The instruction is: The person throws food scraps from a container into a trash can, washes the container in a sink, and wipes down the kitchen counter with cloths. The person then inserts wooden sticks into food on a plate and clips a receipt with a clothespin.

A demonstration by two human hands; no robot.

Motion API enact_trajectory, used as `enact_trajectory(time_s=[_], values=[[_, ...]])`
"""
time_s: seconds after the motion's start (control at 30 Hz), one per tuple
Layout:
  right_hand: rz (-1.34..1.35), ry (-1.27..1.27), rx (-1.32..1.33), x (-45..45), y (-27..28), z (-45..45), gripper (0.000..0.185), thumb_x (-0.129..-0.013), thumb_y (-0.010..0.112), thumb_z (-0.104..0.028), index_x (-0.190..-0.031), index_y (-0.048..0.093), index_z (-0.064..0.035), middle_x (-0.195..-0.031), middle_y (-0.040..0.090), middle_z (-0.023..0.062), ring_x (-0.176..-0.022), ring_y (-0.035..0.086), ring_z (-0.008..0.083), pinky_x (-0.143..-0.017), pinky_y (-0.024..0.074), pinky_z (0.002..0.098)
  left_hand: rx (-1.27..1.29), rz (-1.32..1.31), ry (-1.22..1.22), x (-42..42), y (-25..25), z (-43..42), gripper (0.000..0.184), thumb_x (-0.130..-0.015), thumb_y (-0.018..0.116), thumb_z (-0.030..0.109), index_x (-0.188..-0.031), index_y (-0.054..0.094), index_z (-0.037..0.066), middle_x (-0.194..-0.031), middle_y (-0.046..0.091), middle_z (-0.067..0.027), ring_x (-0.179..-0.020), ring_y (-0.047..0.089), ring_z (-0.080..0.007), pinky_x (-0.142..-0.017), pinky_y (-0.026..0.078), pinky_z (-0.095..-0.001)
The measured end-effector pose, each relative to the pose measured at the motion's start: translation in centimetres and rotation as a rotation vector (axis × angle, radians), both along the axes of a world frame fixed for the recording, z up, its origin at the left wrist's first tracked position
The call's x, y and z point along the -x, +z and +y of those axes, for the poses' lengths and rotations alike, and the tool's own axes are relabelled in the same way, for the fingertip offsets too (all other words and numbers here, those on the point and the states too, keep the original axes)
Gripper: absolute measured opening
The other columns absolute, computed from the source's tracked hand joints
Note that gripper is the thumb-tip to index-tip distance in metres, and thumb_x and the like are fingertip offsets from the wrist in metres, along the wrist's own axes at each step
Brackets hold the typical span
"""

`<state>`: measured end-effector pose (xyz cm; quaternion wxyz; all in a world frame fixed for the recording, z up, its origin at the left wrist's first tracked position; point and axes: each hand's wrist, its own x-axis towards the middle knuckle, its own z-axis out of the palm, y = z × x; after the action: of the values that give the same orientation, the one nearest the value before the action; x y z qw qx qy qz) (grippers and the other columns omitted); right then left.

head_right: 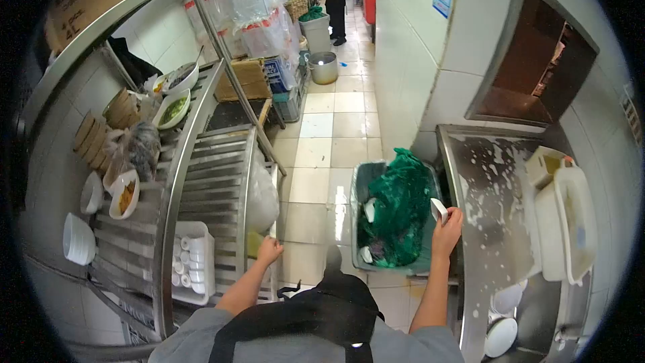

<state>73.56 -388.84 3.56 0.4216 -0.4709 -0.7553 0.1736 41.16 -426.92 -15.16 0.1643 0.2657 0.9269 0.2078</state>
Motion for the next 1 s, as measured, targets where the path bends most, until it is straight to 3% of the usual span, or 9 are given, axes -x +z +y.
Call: enact_trajectory(time_s=[0.17, 0.3, 0.37, 0.43, 0.53, 0.63, 0.77, 0.83, 1.0], values=[[-0.048, 0.083, 0.107, 12.5, -3.5, 4.8, 0.02, -0.078, 0.06, 0.0, -0.091, 0.043, -0.0016, -0.09, 0.048, 0.0152, -0.084, 0.052, 0.0368, -0.072, 0.0425, 0.042, -0.005, -0.059, -0.098, 10.9, -0.3, 7.3, 0.028, -0.073, 0.056, 0.022, -0.089, 0.067, 0.003, -0.115, 0.056, -0.0183, -0.101, 0.056, -0.0339, -0.087, 0.046, -0.0423], [-0.027, 0.36, 0.178, 24.3, -3.8, 9.0, 0.019, -0.077, 0.065, -0.006, -0.084, 0.049, -0.0011, -0.082, 0.056, 0.0186, -0.079, 0.054, 0.0397, -0.068, 0.0424, 0.0444, -0.007, -0.08, -0.185, 19.0, 2.3, 12.4, 0.027, -0.078, 0.059, 0.025, -0.091, 0.067, 0.003, -0.111, 0.058, -0.0188, -0.106, 0.055, -0.0329, -0.09, 0.045, -0.0424], [-0.003, 0.476, 0.161, 30.7, -3.4, 10.3, 0.021, -0.075, 0.068, -0.008, -0.086, 0.051, -0.0008, -0.081, 0.058, 0.0175, -0.078, 0.056, 0.037, -0.069, 0.044, 0.0426, -0.104, -0.127, -0.185, 22.3, 1.4, 13.6, 0.028, -0.082, 0.058, 0.027, -0.093, 0.066, 0.003, -0.108, 0.061, -0.0185, -0.102, 0.057, -0.0339, -0.086, 0.047, -0.0412], [0.024, 0.588, 0.181, 36.5, -2.0, 11.1, 0.023, -0.074, 0.07, -0.008, -0.086, 0.052, -0.0008, -0.081, 0.058, 0.0167, -0.079, 0.057, 0.0352, -0.07, 0.0449, 0.041, -0.263, -0.249, -0.022, 24.2, 2.3, 14.6, 0.029, -0.083, 0.058, 0.027, -0.096, 0.066, 0.002, -0.103, 0.064, -0.0183, -0.095, 0.061, -0.0337, -0.081, 0.049, -0.0397], [0.106, 0.676, 0.191, 43.8, -1.5, 12.5, 0.024, -0.073, 0.07, -0.007, -0.087, 0.051, -0.0019, -0.084, 0.058, 0.0158, -0.079, 0.057, 0.0347, -0.07, 0.0454, 0.04, -0.078, -0.242, -0.04, 27.2, -1.4, 13.4, 0.03, -0.083, 0.06, 0.028, -0.097, 0.066, 0.003, -0.091, 0.067, -0.0169, -0.087, 0.064, -0.0313, -0.078, 0.05, -0.0386], [0.043, 0.651, 0.206, 47.8, -2.0, 14.7, 0.023, -0.075, 0.069, -0.007, -0.088, 0.051, -0.0024, -0.085, 0.059, 0.0154, -0.08, 0.057, 0.0354, -0.069, 0.0456, 0.0399, 0.103, -0.458, -0.049, 30.8, -7.6, 11.5, 0.025, -0.081, 0.06, 0.024, -0.092, 0.067, 0.003, -0.087, 0.068, -0.014, -0.079, 0.066, -0.0251, -0.072, 0.051, -0.0361], [-0.084, 0.504, 0.225, 49.4, -8.4, 19.5, 0.023, -0.075, 0.069, -0.01, -0.088, 0.052, -0.0023, -0.085, 0.059, 0.0175, -0.081, 0.057, 0.0363, -0.069, 0.0457, 0.0411, 0.163, -0.566, -0.16, 37.6, -7.5, 16.7, 0.021, -0.079, 0.059, 0.018, -0.092, 0.068, 0.004, -0.083, 0.069, -0.0105, -0.071, 0.066, -0.0185, -0.067, 0.051, -0.0324], [-0.156, 0.369, 0.316, 48.5, -11.3, 21.3, 0.024, -0.071, 0.07, -0.011, -0.086, 0.054, -0.0013, -0.081, 0.06, 0.0175, -0.078, 0.059, 0.0345, -0.069, 0.0468, 0.0397, 0.125, -0.493, -0.298, 42.6, -7.5, 21.3, 0.022, -0.079, 0.058, 0.018, -0.095, 0.068, 0.006, -0.084, 0.068, -0.0128, -0.073, 0.066, -0.0221, -0.069, 0.051, -0.0348], [-0.44, -0.016, 0.587, 44.5, -18.8, 23.1, 0.025, -0.064, 0.071, -0.019, -0.078, 0.057, -0.0026, -0.076, 0.062, 0.0196, -0.075, 0.061, 0.0376, -0.066, 0.0488, 0.0446, 0.058, -0.366, -0.314, 54.3, -7.8, 35.7, 0.022, -0.079, 0.058, 0.019, -0.094, 0.068, 0.006, -0.088, 0.068, -0.0137, -0.084, 0.065, -0.0254, -0.075, 0.05, -0.0369]])
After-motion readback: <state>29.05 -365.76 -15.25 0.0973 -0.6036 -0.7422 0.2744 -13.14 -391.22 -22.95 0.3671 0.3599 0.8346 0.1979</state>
